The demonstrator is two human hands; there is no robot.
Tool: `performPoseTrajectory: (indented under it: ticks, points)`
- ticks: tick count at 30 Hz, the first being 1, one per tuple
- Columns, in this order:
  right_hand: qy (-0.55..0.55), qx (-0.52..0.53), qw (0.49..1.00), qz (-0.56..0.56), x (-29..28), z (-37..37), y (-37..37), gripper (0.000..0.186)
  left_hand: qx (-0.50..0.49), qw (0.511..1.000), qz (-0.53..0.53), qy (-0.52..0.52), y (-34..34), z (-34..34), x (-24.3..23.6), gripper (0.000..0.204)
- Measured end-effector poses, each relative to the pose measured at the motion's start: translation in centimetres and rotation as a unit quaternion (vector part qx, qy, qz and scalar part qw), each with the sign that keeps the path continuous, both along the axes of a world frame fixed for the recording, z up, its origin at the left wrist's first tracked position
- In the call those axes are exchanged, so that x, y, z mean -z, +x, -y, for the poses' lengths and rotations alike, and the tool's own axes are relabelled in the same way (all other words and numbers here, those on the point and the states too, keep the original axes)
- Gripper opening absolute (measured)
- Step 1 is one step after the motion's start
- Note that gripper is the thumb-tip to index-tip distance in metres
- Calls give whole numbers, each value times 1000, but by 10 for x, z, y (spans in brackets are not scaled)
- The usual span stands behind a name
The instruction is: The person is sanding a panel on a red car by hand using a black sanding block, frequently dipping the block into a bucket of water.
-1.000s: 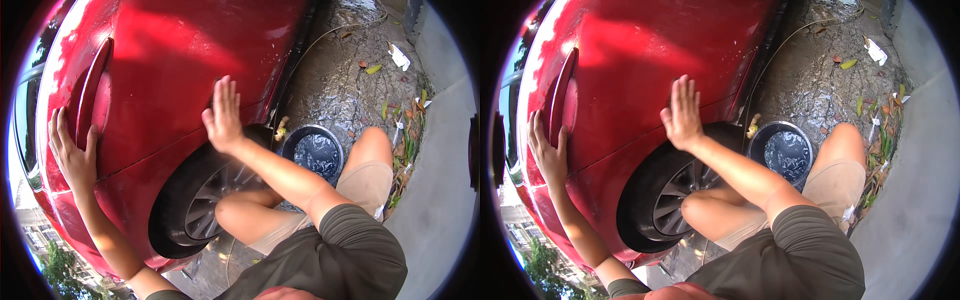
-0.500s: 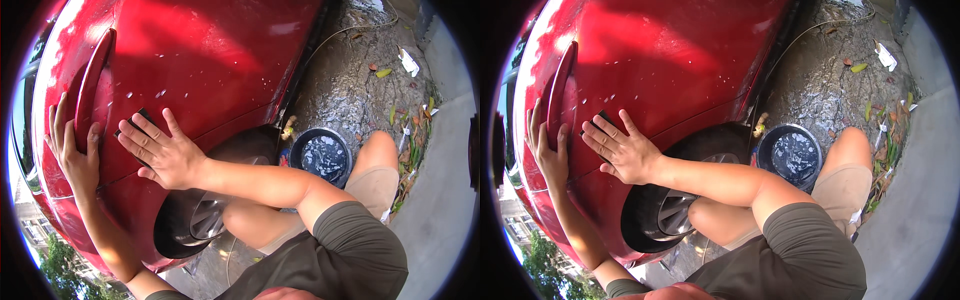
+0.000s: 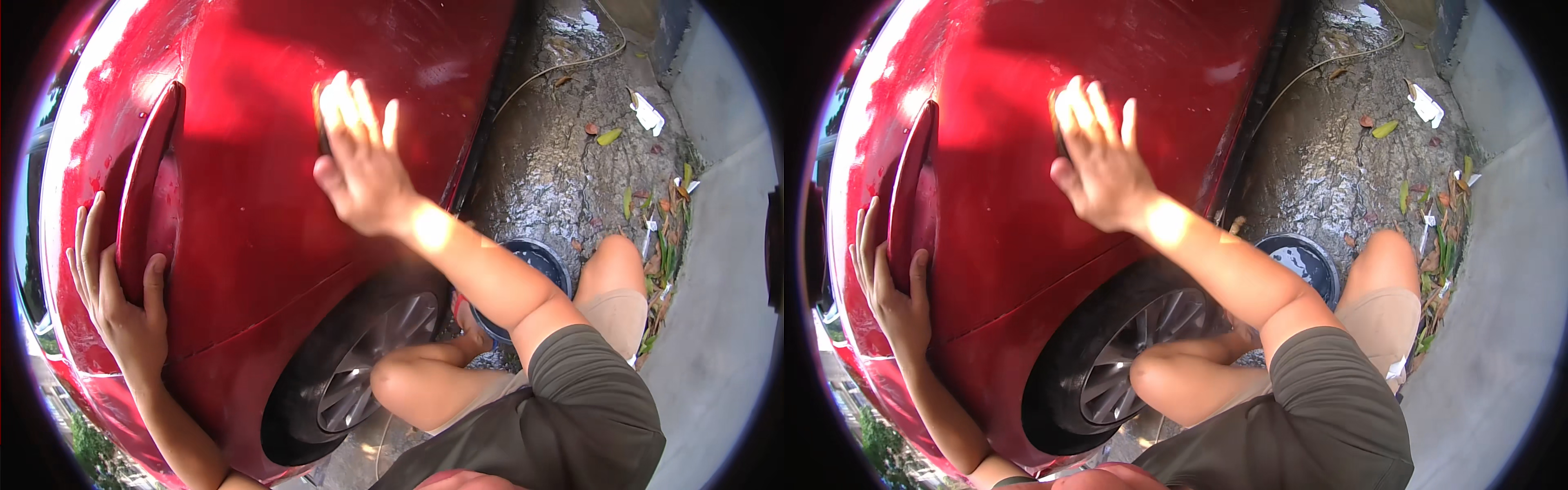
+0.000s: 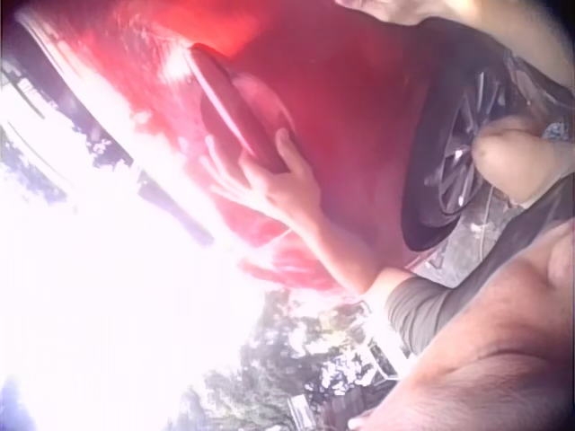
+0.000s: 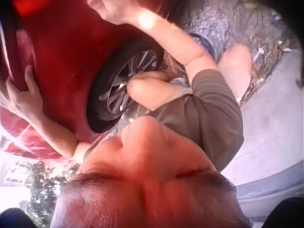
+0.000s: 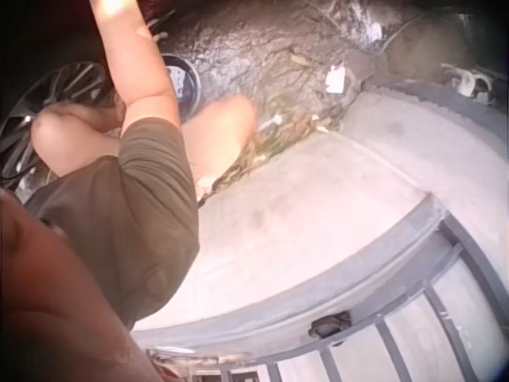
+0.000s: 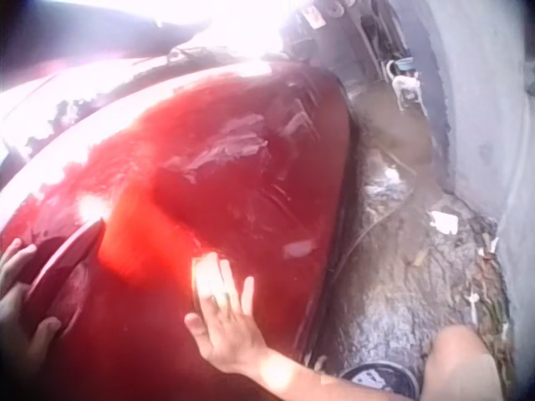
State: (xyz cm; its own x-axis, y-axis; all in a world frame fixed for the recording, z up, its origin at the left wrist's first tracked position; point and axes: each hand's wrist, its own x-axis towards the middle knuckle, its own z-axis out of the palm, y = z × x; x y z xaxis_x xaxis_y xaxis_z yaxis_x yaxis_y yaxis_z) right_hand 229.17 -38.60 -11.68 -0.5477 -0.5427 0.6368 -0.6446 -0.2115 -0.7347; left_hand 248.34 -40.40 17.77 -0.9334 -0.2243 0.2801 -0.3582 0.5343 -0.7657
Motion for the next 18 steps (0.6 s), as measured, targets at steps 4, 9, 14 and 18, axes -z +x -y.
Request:
performPoseTrajectory:
  ticks: [4, 9, 14, 18]
  points:
    - [47, 98, 976, 190, -4, 60, -145, 76, 6, 1000, -16, 6, -5, 6, 10, 41]
    - [-47, -106, 984, -133, 6, -24, 93, 79, -9, 1000, -6, 9, 9, 5, 2, 40]
    - [-45, 107, 990, 82, 11, 48, -112, 72, 5, 1000, -17, 13, -5, 3, 8, 37]
    - [-10, 82, 990, 116, -1, 57, -108, 75, -4, 1000, -17, 17, 3, 8, 8, 37]
